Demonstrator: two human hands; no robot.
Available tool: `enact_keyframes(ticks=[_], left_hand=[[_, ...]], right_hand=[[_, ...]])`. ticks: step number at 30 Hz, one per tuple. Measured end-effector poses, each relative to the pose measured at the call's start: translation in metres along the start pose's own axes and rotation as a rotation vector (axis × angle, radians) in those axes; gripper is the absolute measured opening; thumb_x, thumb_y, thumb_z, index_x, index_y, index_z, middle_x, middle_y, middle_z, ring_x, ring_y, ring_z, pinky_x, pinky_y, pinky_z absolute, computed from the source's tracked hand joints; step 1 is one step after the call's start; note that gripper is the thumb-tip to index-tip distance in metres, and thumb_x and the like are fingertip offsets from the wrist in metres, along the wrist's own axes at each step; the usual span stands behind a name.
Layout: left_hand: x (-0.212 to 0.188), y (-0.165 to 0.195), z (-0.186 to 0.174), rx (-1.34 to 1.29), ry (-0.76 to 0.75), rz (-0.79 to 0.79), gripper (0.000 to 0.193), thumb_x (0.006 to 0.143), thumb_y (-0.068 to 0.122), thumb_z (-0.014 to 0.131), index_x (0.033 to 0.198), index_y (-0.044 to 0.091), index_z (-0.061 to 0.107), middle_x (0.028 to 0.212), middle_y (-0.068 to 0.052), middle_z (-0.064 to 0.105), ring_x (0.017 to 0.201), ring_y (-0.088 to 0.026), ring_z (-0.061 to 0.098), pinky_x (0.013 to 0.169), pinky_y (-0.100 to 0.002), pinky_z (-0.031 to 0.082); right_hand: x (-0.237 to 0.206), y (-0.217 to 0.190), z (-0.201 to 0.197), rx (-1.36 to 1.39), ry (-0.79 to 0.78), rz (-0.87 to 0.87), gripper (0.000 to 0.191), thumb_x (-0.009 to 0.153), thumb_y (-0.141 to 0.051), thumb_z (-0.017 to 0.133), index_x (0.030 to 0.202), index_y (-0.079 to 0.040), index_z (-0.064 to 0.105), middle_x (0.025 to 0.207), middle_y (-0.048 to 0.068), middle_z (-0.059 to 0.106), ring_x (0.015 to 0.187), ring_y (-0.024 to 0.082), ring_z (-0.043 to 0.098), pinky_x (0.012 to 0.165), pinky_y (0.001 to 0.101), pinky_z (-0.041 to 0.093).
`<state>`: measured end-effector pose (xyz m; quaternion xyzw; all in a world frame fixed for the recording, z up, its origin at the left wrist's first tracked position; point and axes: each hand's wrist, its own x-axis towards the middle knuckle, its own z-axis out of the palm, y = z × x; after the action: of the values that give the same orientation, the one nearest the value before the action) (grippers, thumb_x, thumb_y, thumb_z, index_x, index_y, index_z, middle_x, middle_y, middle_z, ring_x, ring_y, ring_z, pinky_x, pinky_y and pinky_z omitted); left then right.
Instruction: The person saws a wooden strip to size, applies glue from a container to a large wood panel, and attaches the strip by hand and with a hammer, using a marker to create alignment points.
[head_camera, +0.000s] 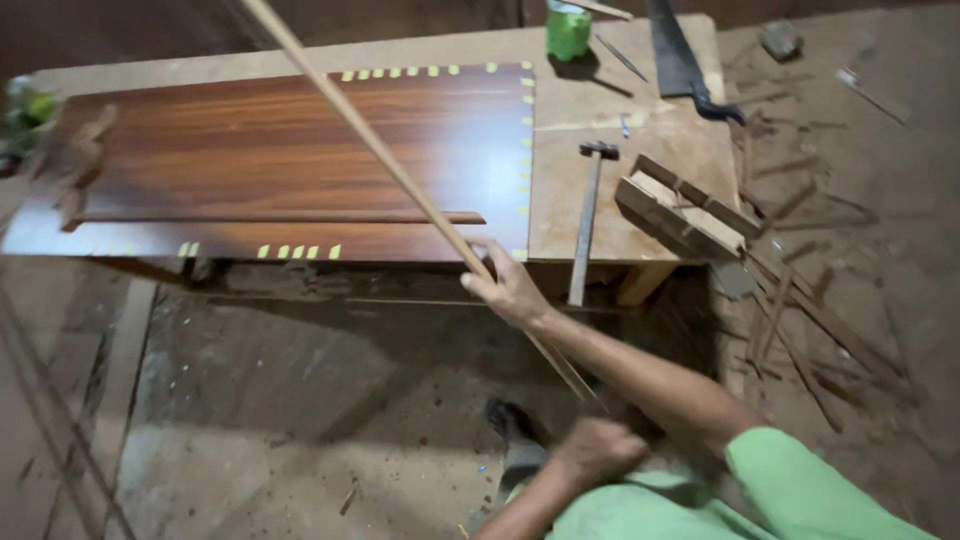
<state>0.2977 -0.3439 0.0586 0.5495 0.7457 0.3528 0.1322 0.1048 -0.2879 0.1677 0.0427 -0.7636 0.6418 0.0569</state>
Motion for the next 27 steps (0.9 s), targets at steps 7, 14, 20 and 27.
enact_keyframes(ticks=[7, 14, 20, 27], left_hand=[[-0.052, -0.091, -0.081, 0.103, 0.985, -0.433, 0.044, 0.081, 0.011, 0.066, 0.12, -0.004, 0.053, 0.113, -0.021, 0.056, 0.103, -0.037, 0.057, 0.09, -0.049, 0.046], [-0.158, -0.185, -0.118, -0.104, 1.003, -0.623, 0.015, 0.087, -0.005, 0.061, 0.096, 0.002, 0.071, 0.087, -0.008, 0.072, 0.076, -0.019, 0.07, 0.071, -0.034, 0.057], [-0.231, -0.218, -0.173, 0.235, 0.768, -0.757, 0.016, 0.076, 0.006, 0.078, 0.092, 0.007, 0.076, 0.079, -0.011, 0.073, 0.067, -0.025, 0.07, 0.065, -0.038, 0.055], [-0.212, -0.284, -0.28, 0.582, 0.494, -0.673, 0.02, 0.076, 0.017, 0.082, 0.096, 0.016, 0.078, 0.088, -0.007, 0.075, 0.067, -0.031, 0.067, 0.064, -0.042, 0.054]], right_hand=[[0.048, -0.003, 0.042, 0.326, 0.158, -0.022, 0.061, 0.099, -0.008, 0.064, 0.153, -0.012, 0.037, 0.079, -0.001, 0.043, 0.065, 0.008, 0.044, 0.057, 0.0245, 0.039], [0.084, -0.026, 0.07, 0.352, 0.228, -0.22, 0.033, 0.112, -0.01, 0.058, 0.137, -0.004, 0.038, 0.098, 0.007, 0.061, 0.079, 0.014, 0.065, 0.072, 0.0309, 0.059], [0.123, 0.018, -0.001, 0.26, 0.612, -0.078, 0.044, 0.108, -0.015, 0.058, 0.142, 0.003, 0.036, 0.11, 0.012, 0.064, 0.083, 0.018, 0.072, 0.073, 0.0348, 0.063], [0.142, 0.12, -0.046, 0.324, 0.645, 0.122, 0.042, 0.109, -0.015, 0.061, 0.143, 0.003, 0.045, 0.107, 0.01, 0.065, 0.092, 0.017, 0.073, 0.075, 0.0315, 0.064]])
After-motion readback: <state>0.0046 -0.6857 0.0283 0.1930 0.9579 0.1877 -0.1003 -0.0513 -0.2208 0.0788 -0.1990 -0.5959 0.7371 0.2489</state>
